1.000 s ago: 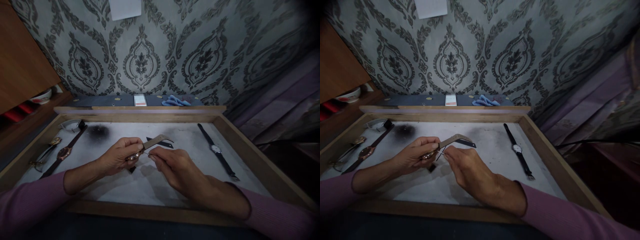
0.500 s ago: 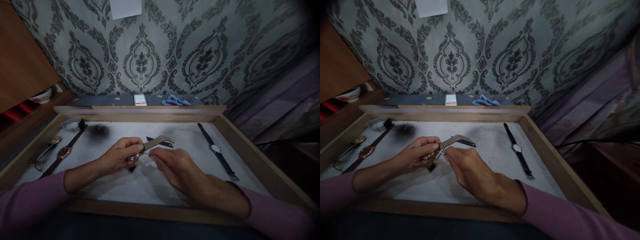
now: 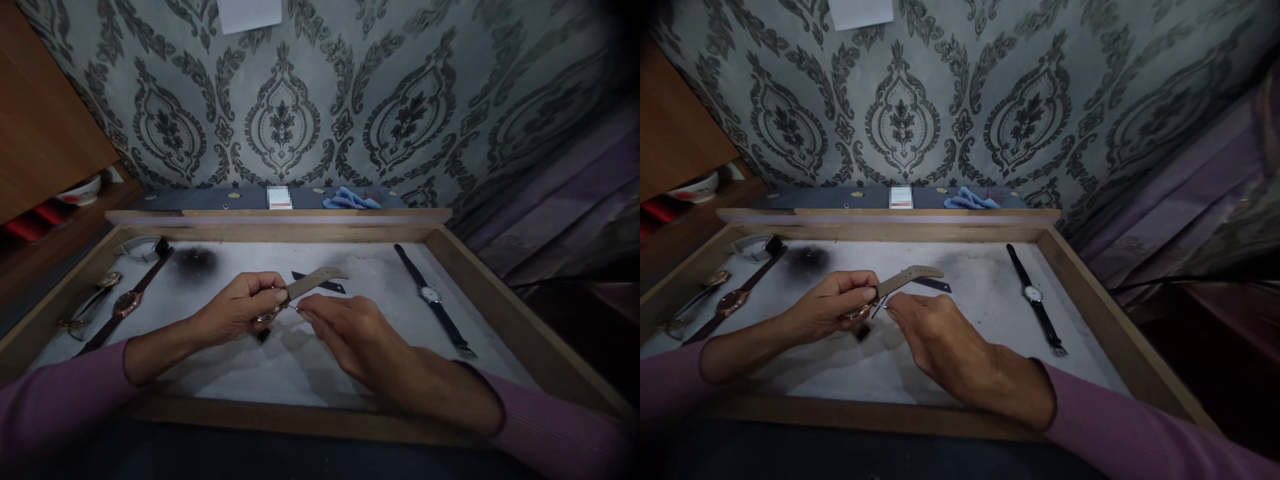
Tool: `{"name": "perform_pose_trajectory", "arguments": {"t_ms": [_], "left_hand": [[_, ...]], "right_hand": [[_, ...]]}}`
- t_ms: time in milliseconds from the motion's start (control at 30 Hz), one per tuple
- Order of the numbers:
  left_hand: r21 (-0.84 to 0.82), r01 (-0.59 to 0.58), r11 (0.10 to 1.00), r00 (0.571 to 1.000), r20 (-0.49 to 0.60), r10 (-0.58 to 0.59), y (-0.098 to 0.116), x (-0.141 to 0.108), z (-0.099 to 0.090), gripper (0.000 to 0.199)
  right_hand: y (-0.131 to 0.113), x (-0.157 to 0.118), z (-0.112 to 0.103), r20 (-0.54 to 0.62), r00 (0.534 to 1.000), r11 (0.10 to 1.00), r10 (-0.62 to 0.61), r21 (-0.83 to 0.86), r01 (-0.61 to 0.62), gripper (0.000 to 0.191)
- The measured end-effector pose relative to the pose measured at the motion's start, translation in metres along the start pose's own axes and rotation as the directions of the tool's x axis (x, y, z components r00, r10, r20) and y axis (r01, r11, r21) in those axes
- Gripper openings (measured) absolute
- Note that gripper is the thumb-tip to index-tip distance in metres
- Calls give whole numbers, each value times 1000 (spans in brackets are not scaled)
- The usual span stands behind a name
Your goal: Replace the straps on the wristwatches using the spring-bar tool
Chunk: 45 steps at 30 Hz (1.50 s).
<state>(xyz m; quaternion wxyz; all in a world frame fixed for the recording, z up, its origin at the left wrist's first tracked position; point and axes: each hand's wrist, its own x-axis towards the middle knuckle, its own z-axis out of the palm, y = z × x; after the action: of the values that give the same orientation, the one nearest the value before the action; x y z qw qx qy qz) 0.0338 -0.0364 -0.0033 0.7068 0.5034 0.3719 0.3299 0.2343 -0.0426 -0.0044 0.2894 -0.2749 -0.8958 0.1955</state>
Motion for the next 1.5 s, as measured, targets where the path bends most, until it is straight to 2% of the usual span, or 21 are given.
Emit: {"name": "perform_pose_trajectory", "arguments": {"t_ms": [767,967,1200,1500], "left_hand": [[50,11,999,999,-31,-9,-5,-1,2,26],[81,25,996,1000,-2,-25,-3,0,-2,27],[-86,59,995,998,36,-56,2,1,-2,26],[-229,99,968,992,101,-77,3,1,0,27]], "right_hand": [[1,-1,1,73,996,997,56,-50,-53,24],[1,1,-1,75,996,997,38,-73,-33,22],[3,5,-4,-14,997,994,-77,-81,76,22],[3,5,-5,-66,990,988,-124,-105,117,22]]}}
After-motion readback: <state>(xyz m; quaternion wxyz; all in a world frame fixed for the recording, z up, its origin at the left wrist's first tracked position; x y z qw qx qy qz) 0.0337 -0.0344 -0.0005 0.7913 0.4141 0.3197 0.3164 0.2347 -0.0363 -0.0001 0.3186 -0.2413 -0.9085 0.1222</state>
